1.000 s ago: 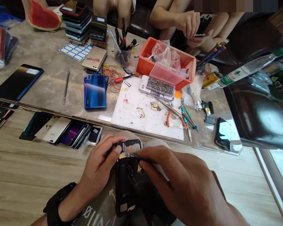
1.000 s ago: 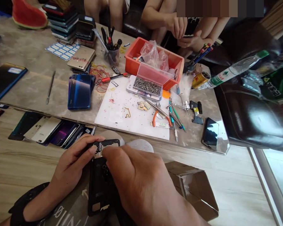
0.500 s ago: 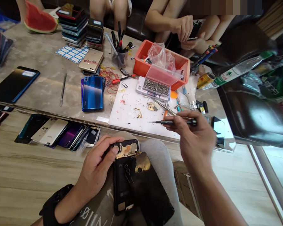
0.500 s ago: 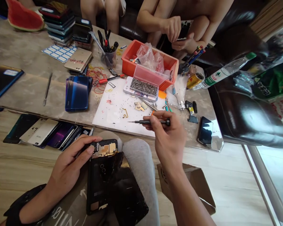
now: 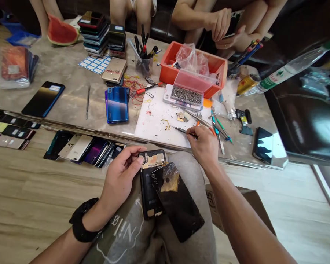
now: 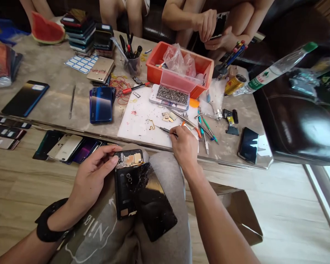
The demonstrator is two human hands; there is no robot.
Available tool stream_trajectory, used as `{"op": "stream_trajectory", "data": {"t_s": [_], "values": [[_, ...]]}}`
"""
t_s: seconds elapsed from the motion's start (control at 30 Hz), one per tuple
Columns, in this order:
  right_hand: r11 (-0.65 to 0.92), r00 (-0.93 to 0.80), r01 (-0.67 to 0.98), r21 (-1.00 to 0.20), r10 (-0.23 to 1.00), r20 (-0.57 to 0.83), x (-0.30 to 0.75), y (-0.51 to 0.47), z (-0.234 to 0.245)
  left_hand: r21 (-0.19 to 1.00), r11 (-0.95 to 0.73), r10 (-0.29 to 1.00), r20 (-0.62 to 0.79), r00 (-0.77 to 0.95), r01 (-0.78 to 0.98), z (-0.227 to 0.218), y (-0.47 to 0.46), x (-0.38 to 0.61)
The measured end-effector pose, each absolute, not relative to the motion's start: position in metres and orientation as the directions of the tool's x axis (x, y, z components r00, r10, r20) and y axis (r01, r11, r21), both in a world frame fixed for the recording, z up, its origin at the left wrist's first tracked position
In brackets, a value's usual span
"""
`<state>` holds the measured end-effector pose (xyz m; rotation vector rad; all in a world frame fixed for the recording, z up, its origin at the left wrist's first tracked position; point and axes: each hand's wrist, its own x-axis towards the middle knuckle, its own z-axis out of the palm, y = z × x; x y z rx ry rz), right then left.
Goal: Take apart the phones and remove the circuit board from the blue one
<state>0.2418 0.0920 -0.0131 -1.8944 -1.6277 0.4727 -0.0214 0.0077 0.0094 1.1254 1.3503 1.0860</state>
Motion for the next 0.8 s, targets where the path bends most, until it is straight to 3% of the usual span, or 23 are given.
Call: {"op": "stream_trajectory", "data": {"t_s": [0.23,0.37,0.57,0.7,0.8], "values": [[0.022,0.039,0.835,-0.550,0.994,0.099,0.235,0.061,0.032,0.986,0.164,0.985,-0.164,-0.055,-0.001,0.019,0.012,-0.023],[-0.088,-0.029,0.766,-0.637,0.985,-0.171,0.220,0.003,0.061,0.973,0.219,0.975,-0.221,-0.012,-0.072,0.023,0.014,-0.027],[-0.133,-0.007,0.734,-0.666,0.979,-0.204,0.200,-0.045,0.064,0.956,0.274,0.962,-0.272,0.032,-0.102,0.035,0.012,-0.024],[-0.361,0.003,0.502,-0.786,0.910,-0.416,0.207,-0.056,0.066,0.940,0.321,0.947,-0.315,0.070,-0.115,0.045,0.002,-0.017],[-0.461,0.004,0.289,-0.839,0.877,-0.480,0.212,-0.069,0.063,0.922,0.365,0.929,-0.351,0.118,-0.128,0.052,-0.007,-0.011]]}}
